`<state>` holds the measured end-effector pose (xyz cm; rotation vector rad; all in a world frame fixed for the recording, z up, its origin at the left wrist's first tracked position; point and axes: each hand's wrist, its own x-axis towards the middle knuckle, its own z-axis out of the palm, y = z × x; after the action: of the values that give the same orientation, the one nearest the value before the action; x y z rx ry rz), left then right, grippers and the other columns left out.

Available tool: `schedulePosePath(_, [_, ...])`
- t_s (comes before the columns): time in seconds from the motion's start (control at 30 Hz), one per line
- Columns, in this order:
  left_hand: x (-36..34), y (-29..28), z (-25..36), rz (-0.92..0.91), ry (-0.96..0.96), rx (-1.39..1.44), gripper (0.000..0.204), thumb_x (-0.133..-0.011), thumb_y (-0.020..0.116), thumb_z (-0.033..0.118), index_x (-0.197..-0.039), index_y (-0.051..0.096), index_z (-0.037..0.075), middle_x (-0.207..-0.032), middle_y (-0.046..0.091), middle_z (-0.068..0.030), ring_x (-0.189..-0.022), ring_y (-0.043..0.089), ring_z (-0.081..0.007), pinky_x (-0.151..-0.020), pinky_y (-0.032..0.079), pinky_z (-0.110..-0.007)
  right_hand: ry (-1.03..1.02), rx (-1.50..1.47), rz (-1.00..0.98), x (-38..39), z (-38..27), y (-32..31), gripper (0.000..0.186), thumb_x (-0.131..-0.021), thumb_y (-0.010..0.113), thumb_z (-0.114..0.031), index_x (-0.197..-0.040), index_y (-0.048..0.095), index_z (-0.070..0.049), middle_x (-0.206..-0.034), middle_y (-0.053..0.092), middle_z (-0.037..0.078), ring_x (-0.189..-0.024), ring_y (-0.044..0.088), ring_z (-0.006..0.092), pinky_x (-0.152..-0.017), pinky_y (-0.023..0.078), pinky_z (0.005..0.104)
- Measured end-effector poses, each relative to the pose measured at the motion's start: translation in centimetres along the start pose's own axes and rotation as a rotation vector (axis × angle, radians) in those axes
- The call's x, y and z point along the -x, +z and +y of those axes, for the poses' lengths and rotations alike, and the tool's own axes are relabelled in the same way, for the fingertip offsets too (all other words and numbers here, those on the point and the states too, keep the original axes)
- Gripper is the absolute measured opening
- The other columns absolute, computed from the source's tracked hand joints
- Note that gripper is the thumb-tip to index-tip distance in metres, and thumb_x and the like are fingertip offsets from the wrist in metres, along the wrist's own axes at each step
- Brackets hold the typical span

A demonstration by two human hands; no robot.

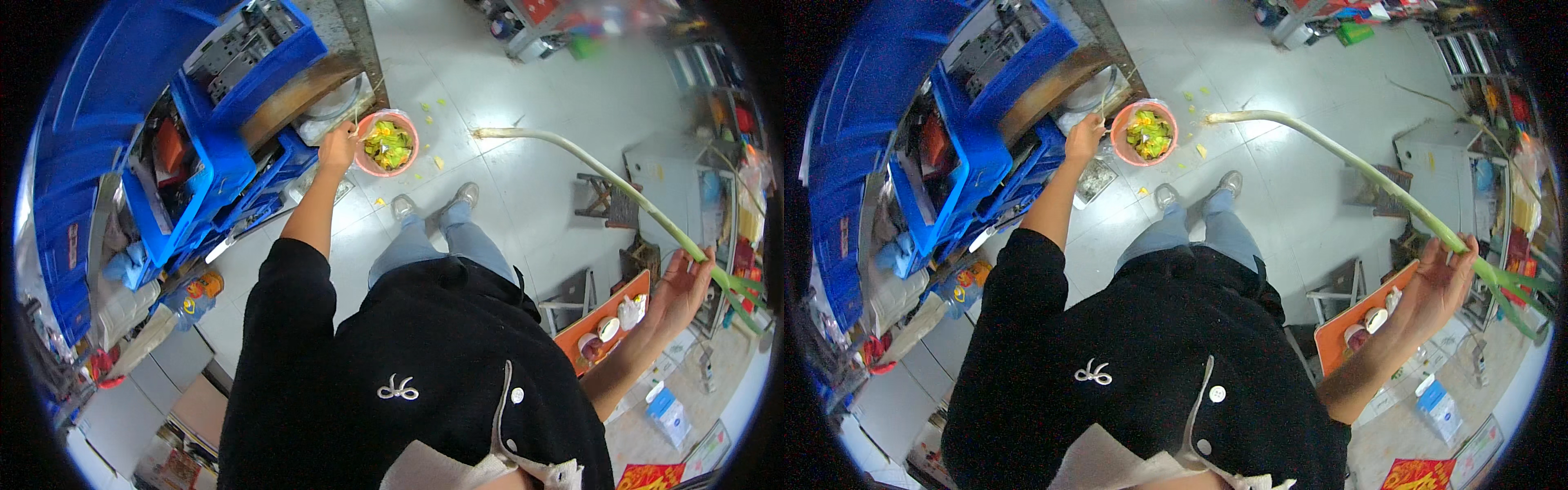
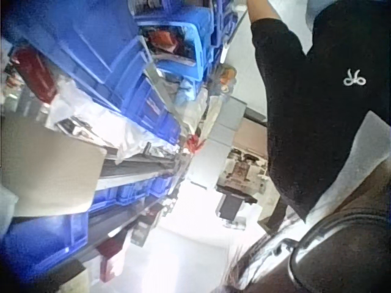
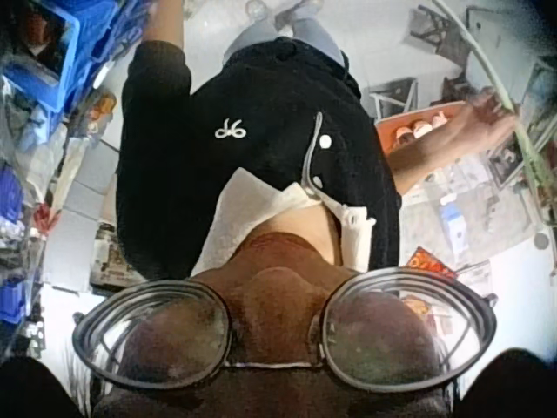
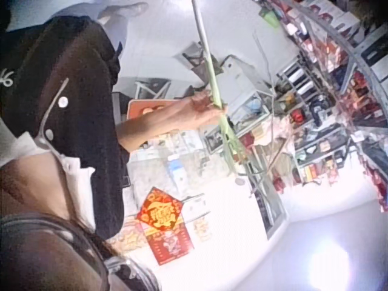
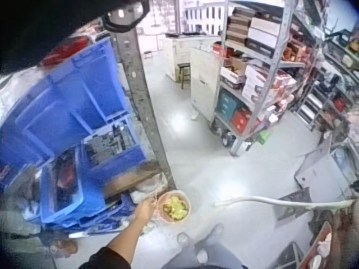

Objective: The person uses a cleaver to cut a yellow-green vegetable into chunks on a wooden cutting board and transfers the pieces into a glass bowl. The person then retrieves green onions, peels the outer layer, and places them into a metal pot.

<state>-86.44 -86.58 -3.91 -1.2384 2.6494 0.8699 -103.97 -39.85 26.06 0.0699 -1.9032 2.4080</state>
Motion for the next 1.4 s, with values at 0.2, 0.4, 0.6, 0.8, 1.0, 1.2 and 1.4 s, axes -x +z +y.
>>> schedulePosePath(0.2, [-2.2, 3.7, -0.5, -0.011, 0.018, -0.189, 0.031, -0.075, 0.063, 0.030, -0.105, 0.062, 0.021, -0.098, 0.065, -0.0139, -0.098, 0.059, -0.0320, -0.093, 0.037, -0.050, 0.052, -0.021, 0.015, 2.4, 1.2, 2.0, 0.032, -0.092, 0.052, -0.023, -0.116, 0.051, -0.001, -0.104, 0.057, 0.007, -0.092, 0.057, 0.0144, -0.084, 0.049, 0.0292])
schedulePosePath(0.4, [-3.4, 4.5, -1.7, -0.007, 0.162, -0.095, 0.028, -0.080, 0.060, 0.028, -0.107, 0.065, 0.022, -0.102, 0.064, -0.0128, -0.094, 0.062, -0.0302, -0.083, 0.047, -0.034, 0.096, 0.086, 0.175, 3.6, 2.1, 5.2, 0.030, -0.091, 0.055, -0.024, -0.112, 0.055, -0.003, -0.093, 0.057, 0.002, -0.086, 0.055, 0.0109, -0.081, 0.048, 0.0308])
schedulePosePath(0.6, [-0.1, -2.8, 6.6, 0.110, 0.338, 0.331, 0.031, -0.087, 0.056, 0.028, -0.105, 0.064, 0.004, -0.110, 0.062, -0.0136, -0.105, 0.057, -0.0243, -0.091, 0.041, -0.032, 0.117, 0.032, 0.090, 3.1, 4.5, 7.6, 0.022, -0.089, 0.057, -0.020, -0.100, 0.059, -0.001, -0.086, 0.055, 0.003, -0.079, 0.053, 0.0103, -0.069, 0.053, 0.0313])
schedulePosePath(0.8, [10.5, -8.6, 20.7, 0.072, 0.909, 0.309, 0.035, -0.076, 0.067, 0.027, -0.107, 0.062, 0.012, -0.103, 0.062, -0.0066, -0.099, 0.056, -0.0229, -0.104, 0.018, -0.053, 0.304, -0.102, 0.033, 2.7, 7.5, 10.8, 0.020, -0.088, 0.059, -0.018, -0.094, 0.057, 0.001, -0.088, 0.058, 0.007, -0.071, 0.056, 0.0117, -0.066, 0.056, 0.0335])
schedulePosePath(1.0, [13.5, -8.2, 25.8, -0.128, 0.809, 0.595, 0.032, -0.077, 0.068, 0.019, -0.106, 0.062, 0.007, -0.089, 0.064, -0.0080, -0.079, 0.062, -0.0188, -0.085, 0.043, -0.038, 0.368, -0.214, -0.144, 3.7, 8.0, 12.7, 0.026, -0.089, 0.058, -0.022, -0.094, 0.058, 0.003, -0.089, 0.060, 0.009, -0.073, 0.059, 0.0138, -0.068, 0.056, 0.0334])
schedulePosePath(1.2, [13.4, -8.1, 24.3, -0.402, 0.550, 0.805, 0.026, -0.086, 0.060, 0.017, -0.106, 0.063, 0.000, -0.069, 0.062, -0.0040, -0.063, 0.055, -0.0082, -0.057, 0.043, -0.021, 0.316, -0.187, -0.189, 3.1, 7.0, 11.9, 0.033, -0.093, 0.051, -0.026, -0.104, 0.058, 0.004, -0.086, 0.059, 0.006, -0.074, 0.056, 0.0116, -0.070, 0.054, 0.0322])
schedulePosePath(1.4, [13.3, -8.0, 24.6, -0.618, 0.481, 0.982, 0.031, -0.090, 0.054, 0.021, -0.110, 0.061, -0.002, -0.070, 0.061, -0.0020, -0.066, 0.054, -0.0080, -0.061, 0.043, -0.022, 0.236, -0.436, -0.175, 2.1, 6.5, 11.3, 0.026, -0.091, 0.054, -0.018, -0.101, 0.058, 0.005, -0.090, 0.062, 0.011, -0.074, 0.061, 0.0154, -0.067, 0.055, 0.0350])
